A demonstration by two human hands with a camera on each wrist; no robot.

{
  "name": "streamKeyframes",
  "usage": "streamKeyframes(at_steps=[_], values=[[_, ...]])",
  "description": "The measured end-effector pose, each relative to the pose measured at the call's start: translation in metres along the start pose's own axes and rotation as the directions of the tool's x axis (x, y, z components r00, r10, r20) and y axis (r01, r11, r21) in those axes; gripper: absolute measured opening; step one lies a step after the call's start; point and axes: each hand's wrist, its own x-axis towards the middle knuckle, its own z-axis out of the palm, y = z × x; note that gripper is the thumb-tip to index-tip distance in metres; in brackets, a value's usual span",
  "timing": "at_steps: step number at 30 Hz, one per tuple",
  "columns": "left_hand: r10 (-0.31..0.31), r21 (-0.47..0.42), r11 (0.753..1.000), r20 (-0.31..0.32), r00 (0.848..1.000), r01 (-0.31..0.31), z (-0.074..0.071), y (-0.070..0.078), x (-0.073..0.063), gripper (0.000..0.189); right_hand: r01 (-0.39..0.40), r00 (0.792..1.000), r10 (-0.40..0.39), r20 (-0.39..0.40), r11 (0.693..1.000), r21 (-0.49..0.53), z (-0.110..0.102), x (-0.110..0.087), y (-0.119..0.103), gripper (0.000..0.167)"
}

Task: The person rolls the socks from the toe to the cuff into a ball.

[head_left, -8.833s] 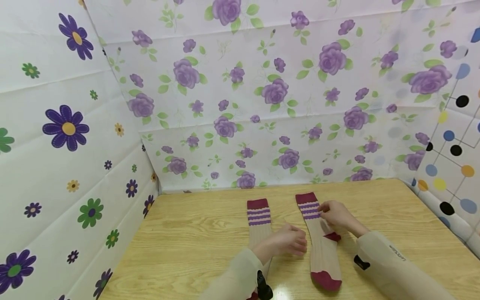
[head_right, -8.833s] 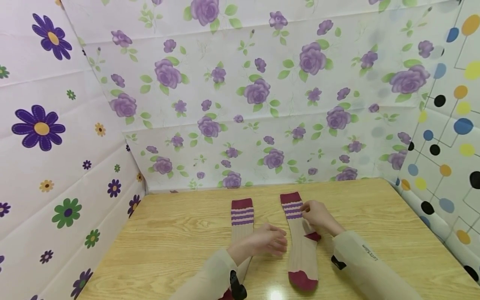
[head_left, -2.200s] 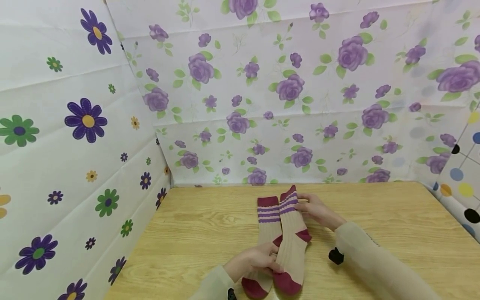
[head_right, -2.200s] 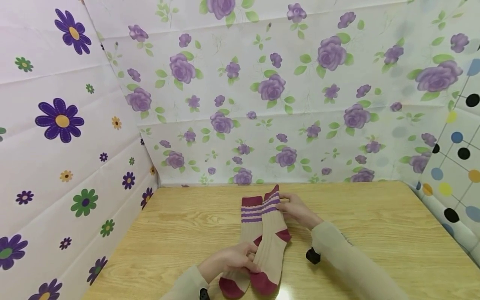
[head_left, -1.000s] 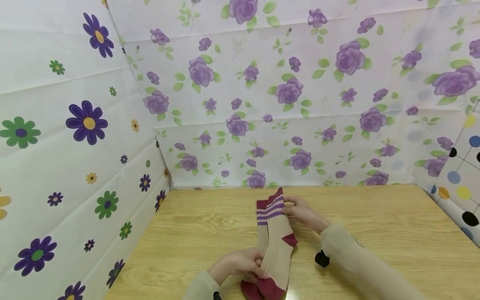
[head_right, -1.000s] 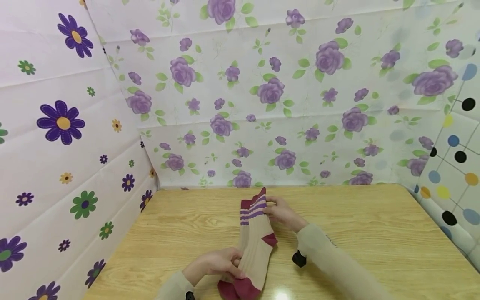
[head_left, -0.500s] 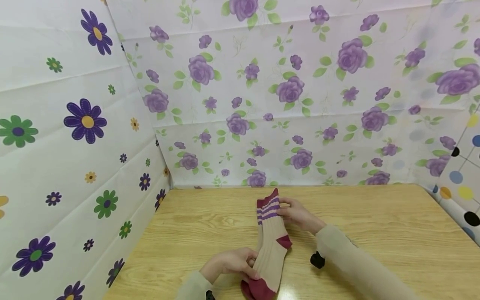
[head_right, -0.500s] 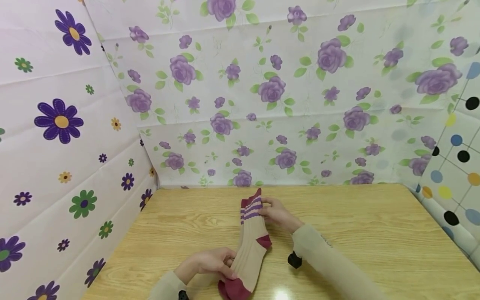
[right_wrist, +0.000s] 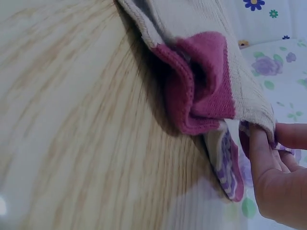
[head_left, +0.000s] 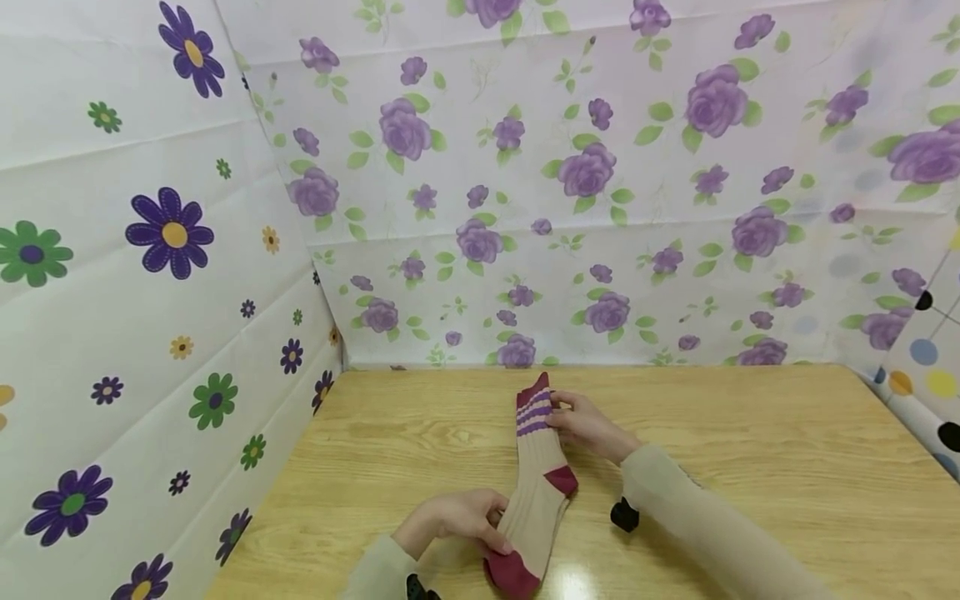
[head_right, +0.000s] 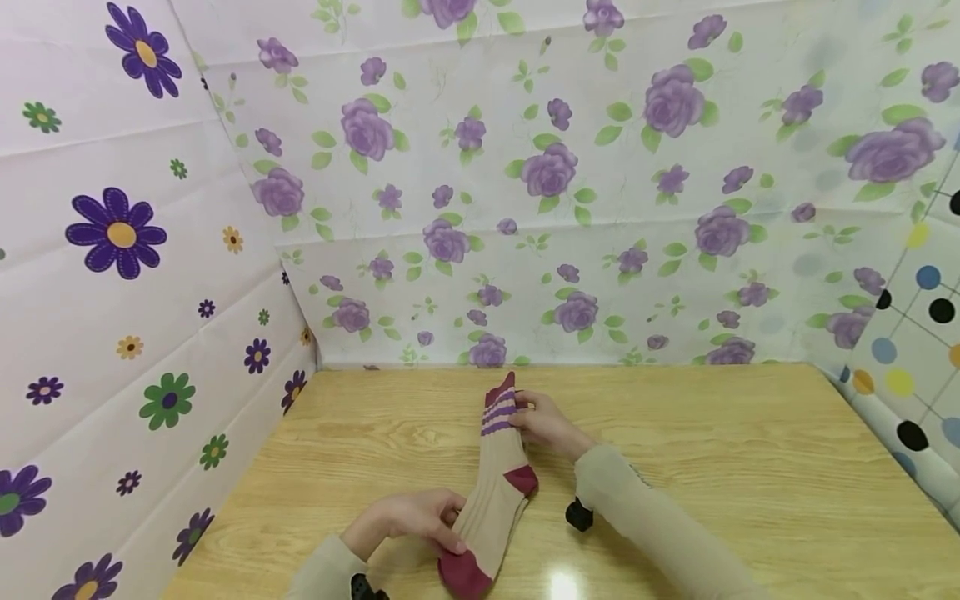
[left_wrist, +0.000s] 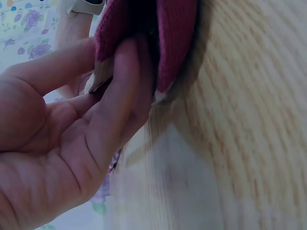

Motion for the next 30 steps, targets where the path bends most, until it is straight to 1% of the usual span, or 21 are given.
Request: streamKeyframes(at_steps=[4,6,8,11,13,15,19,23,26,29,30], values=[[-0.001,0.032,0.999,-0.028,1.000,0.002,0.000,0.001,0.000,0.027,-0.017,1.000,0.017,-0.022,1.000,-0.009,0.002,0.003,0.000,0.051],[0.001,0.058,0.998,-0.051,0.999,0.001,0.000,0.001,-0.001,0.026,-0.033,0.999,0.032,-0.024,0.999,-0.016,0.002,0.004,0.001,0.053],[0.002,0.101,0.995,-0.084,0.996,0.006,0.000,0.002,-0.002,0.020,-0.061,0.998,0.061,-0.028,0.998,-0.016,0.002,0.004,0.002,0.055],[0.003,0.169,0.985,-0.136,0.991,0.021,0.002,0.003,-0.004,0.013,-0.110,0.994,0.110,-0.020,0.994,-0.016,0.002,0.004,0.003,0.058],[0.006,0.212,0.977,-0.164,0.986,0.030,0.003,0.004,-0.005,0.012,-0.138,0.990,0.137,-0.023,0.990,-0.016,0.002,0.004,0.004,0.059],[0.016,0.260,0.965,-0.187,0.982,0.034,0.005,0.006,-0.006,0.014,-0.149,0.988,0.149,-0.031,0.989,-0.020,0.003,0.004,0.005,0.057],[0.046,0.351,0.936,-0.221,0.974,0.035,0.007,0.008,-0.005,0.018,-0.145,0.989,0.144,-0.044,0.989,-0.025,0.005,0.006,0.006,0.055],[0.073,0.420,0.907,-0.251,0.965,0.041,0.009,0.008,-0.005,0.030,-0.129,0.991,0.129,-0.044,0.992,-0.001,0.006,0.010,0.006,0.062],[0.076,0.432,0.901,-0.266,0.961,0.048,0.010,0.008,-0.004,0.041,-0.107,0.993,0.108,-0.047,0.994,0.027,0.005,0.013,0.006,0.070],[0.076,0.433,0.900,-0.277,0.958,0.054,0.011,0.007,-0.003,0.045,-0.090,0.994,0.091,-0.051,0.996,0.028,0.004,0.015,0.007,0.075],[0.077,0.441,0.896,-0.282,0.956,0.058,0.011,0.007,-0.003,0.045,-0.088,0.995,0.089,-0.052,0.996,0.022,0.004,0.016,0.007,0.076]])
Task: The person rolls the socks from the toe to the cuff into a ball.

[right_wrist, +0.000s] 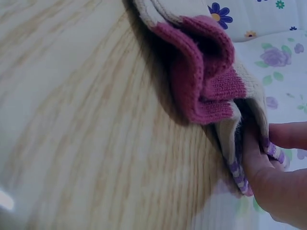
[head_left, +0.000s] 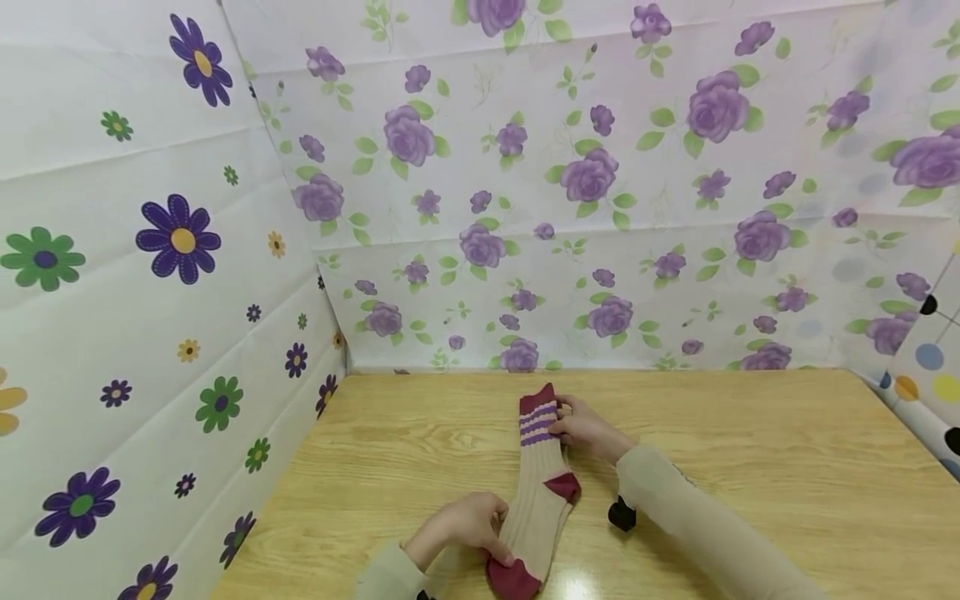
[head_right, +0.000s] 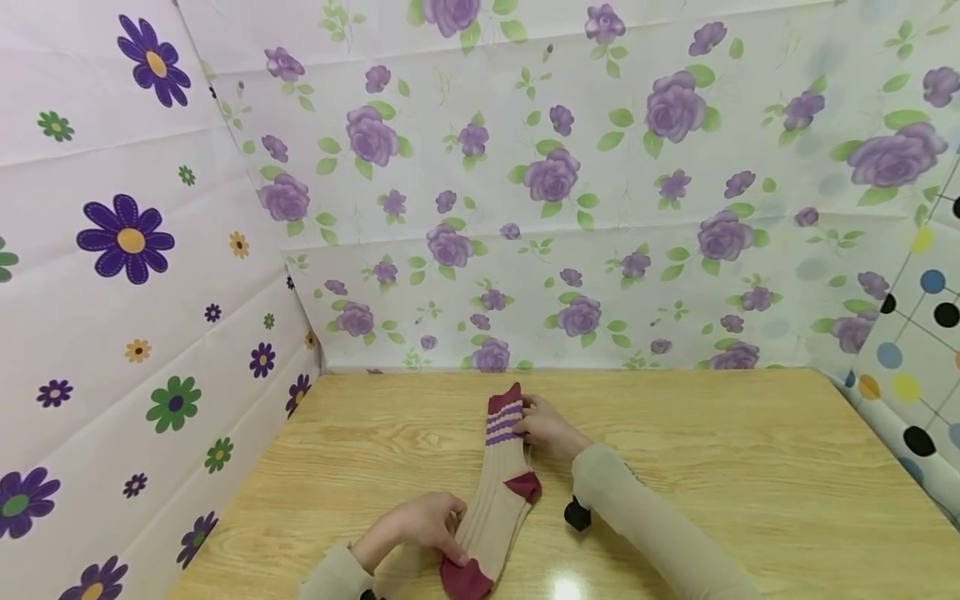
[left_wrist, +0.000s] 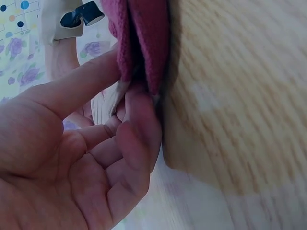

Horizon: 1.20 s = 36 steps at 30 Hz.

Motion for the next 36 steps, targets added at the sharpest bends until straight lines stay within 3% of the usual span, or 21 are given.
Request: streamKeyframes(at_steps=[7,10,13,17,20,25,32,36], values=[[-0.009,0.047,0.999,-0.036,0.999,0.011,0.002,0.001,-0.002,0.049,-0.028,0.996,0.016,-0.087,0.990,-0.136,0.002,-0.004,-0.001,0.074],[-0.006,0.054,0.999,-0.045,0.999,0.008,0.001,0.002,-0.004,0.046,0.009,0.994,-0.035,-0.105,0.971,-0.237,0.003,-0.009,-0.003,0.074],[-0.002,0.038,0.999,-0.052,0.999,0.003,-0.001,0.003,-0.006,0.036,0.072,0.989,-0.113,-0.096,0.932,-0.356,0.004,-0.016,-0.006,0.073],[-0.009,0.008,1.000,-0.060,0.998,0.009,-0.004,0.003,-0.009,0.027,0.155,0.975,-0.215,-0.049,0.825,-0.543,0.009,-0.029,-0.010,0.068],[-0.018,0.001,1.000,-0.071,0.997,0.018,-0.004,0.003,-0.011,0.026,0.180,0.967,-0.255,-0.009,0.708,-0.683,0.014,-0.040,-0.012,0.069],[-0.016,-0.039,0.999,-0.097,0.995,0.012,-0.003,0.002,-0.010,0.026,0.233,0.952,-0.297,0.069,0.563,-0.793,0.020,-0.055,-0.012,0.064],[-0.022,-0.075,0.997,-0.122,0.992,0.013,-0.001,0.003,-0.009,0.018,0.313,0.927,-0.340,0.160,0.461,-0.831,0.024,-0.068,-0.010,0.053],[-0.010,-0.018,1.000,-0.158,0.987,0.007,-0.001,0.003,-0.007,0.017,0.396,0.884,-0.400,0.243,0.366,-0.842,0.023,-0.071,-0.006,0.041]])
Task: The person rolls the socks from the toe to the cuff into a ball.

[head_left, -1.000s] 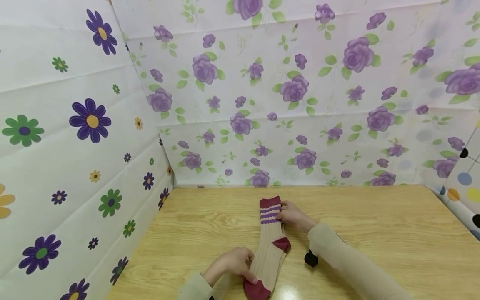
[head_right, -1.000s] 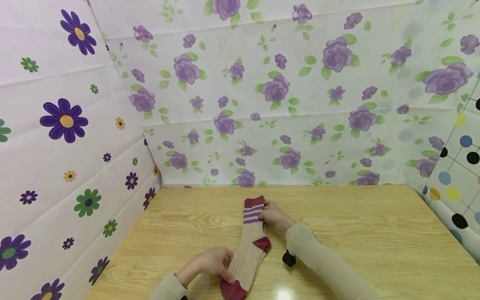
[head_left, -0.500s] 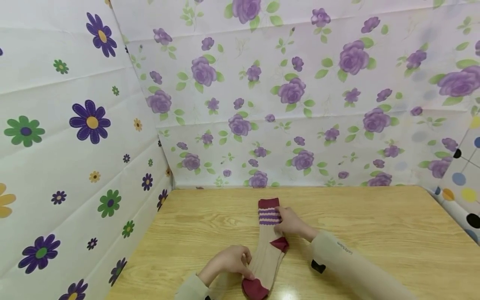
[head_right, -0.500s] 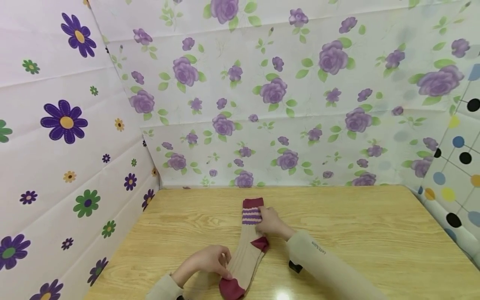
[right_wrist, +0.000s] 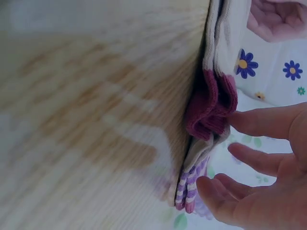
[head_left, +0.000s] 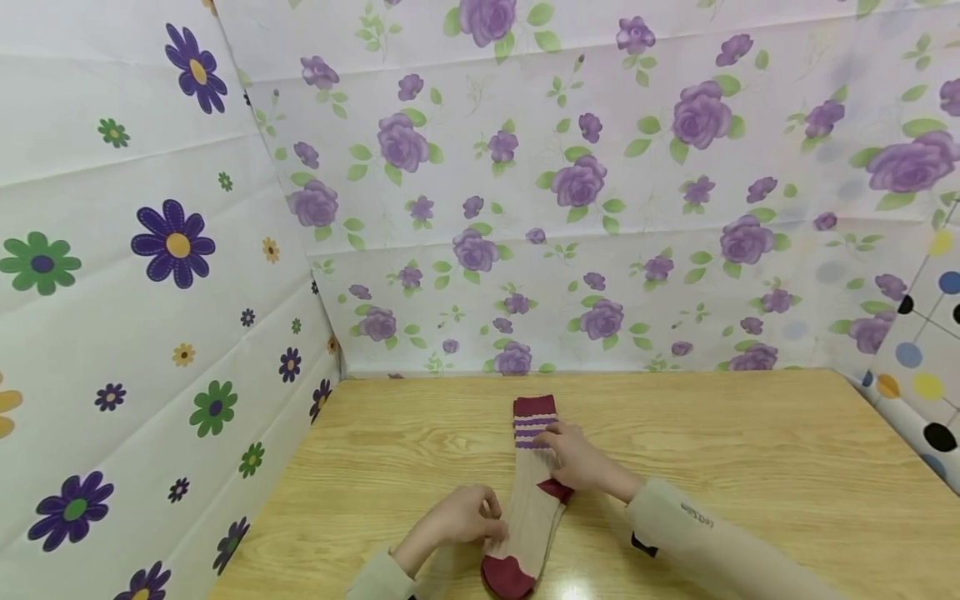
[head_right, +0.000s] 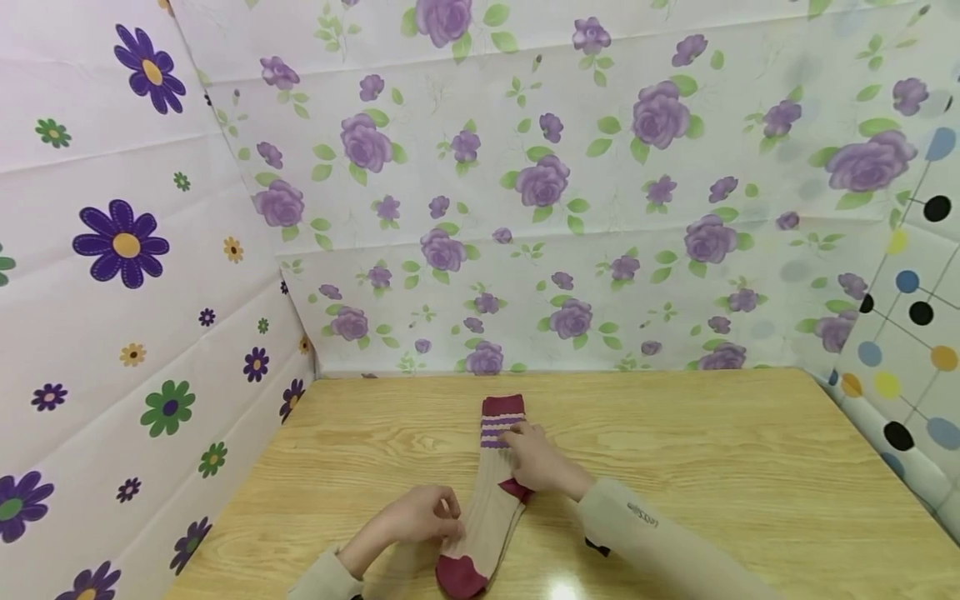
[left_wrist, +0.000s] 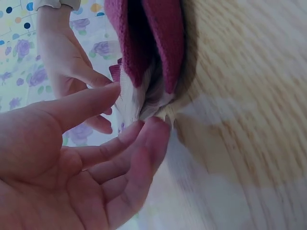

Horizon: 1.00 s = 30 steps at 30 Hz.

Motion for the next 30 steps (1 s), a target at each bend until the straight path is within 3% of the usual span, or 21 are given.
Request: streamKeyframes(at_steps=[3,7,16,23,30], values=[[0.052,0.038,0.998,-0.031,0.998,-0.050,0.001,-0.002,0.002,0.018,0.054,0.998,-0.055,-0.019,0.998,-0.038,0.002,-0.003,0.001,0.034],[0.118,0.052,0.992,-0.061,0.991,-0.114,0.003,-0.003,0.003,0.018,0.070,0.997,-0.071,-0.018,0.995,-0.065,0.002,-0.007,-0.001,0.033],[0.196,0.061,0.979,-0.074,0.978,-0.192,0.003,-0.005,0.004,0.014,0.113,0.994,-0.113,0.002,0.992,-0.061,0.000,-0.021,-0.014,0.034],[0.251,0.073,0.966,-0.034,0.967,-0.248,0.003,-0.007,0.002,0.011,0.161,0.987,-0.160,0.013,0.983,-0.088,0.000,-0.029,-0.024,0.026],[0.251,0.095,0.963,0.014,0.968,-0.252,0.003,-0.007,-0.003,0.013,0.164,0.984,-0.163,0.068,0.986,-0.007,-0.001,-0.034,-0.035,0.024]])
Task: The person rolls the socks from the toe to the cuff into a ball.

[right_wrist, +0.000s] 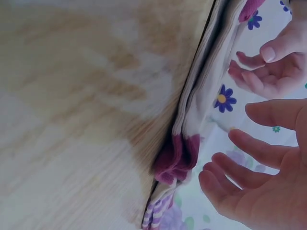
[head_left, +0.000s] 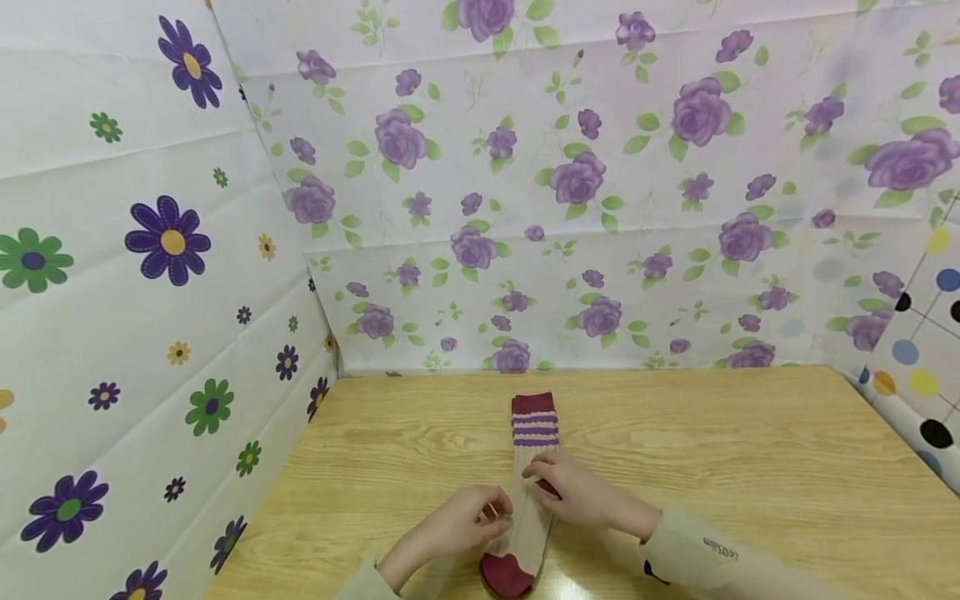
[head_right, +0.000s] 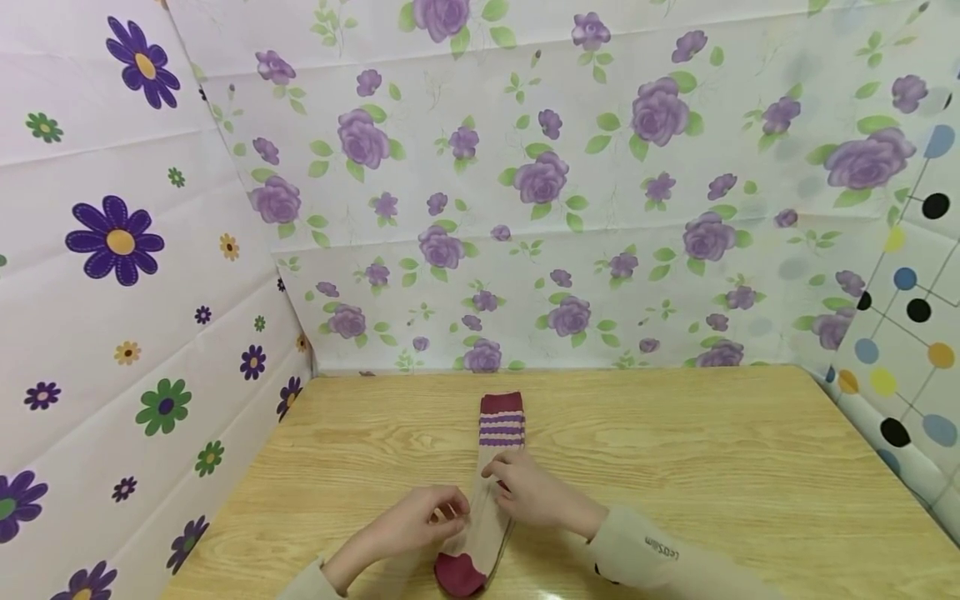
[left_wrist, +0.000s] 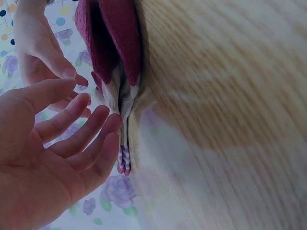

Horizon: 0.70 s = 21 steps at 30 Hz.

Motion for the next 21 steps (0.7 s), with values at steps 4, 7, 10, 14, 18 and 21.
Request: streamKeyframes(at_steps=[4,7,10,14,18,21], values=[[0.011,0.042,0.999,0.005,1.000,-0.011,0.000,0.001,-0.002,0.017,-0.006,0.999,0.006,0.039,1.000,0.008,0.000,-0.001,-0.004,0.027],[0.026,0.066,0.997,0.006,1.000,-0.027,0.000,0.001,-0.003,0.020,-0.006,0.999,0.006,0.041,1.000,0.003,0.002,-0.003,-0.006,0.029],[0.039,0.077,0.996,0.000,0.999,-0.039,0.001,0.000,-0.006,0.022,-0.025,0.998,0.024,0.054,1.000,0.017,0.002,-0.005,-0.008,0.032],[0.046,0.082,0.996,-0.008,0.999,-0.045,0.001,0.001,-0.009,0.021,-0.029,0.997,0.027,0.070,0.999,0.031,0.002,-0.006,-0.012,0.032],[0.039,0.079,0.996,-0.002,0.999,-0.039,0.001,0.002,-0.012,0.020,-0.017,0.997,0.015,0.081,1.000,0.026,0.003,-0.008,-0.016,0.027],[0.034,0.084,0.996,0.006,0.999,-0.034,0.000,0.002,-0.013,0.020,-0.027,0.995,0.024,0.098,0.999,0.027,0.002,-0.009,-0.018,0.026]])
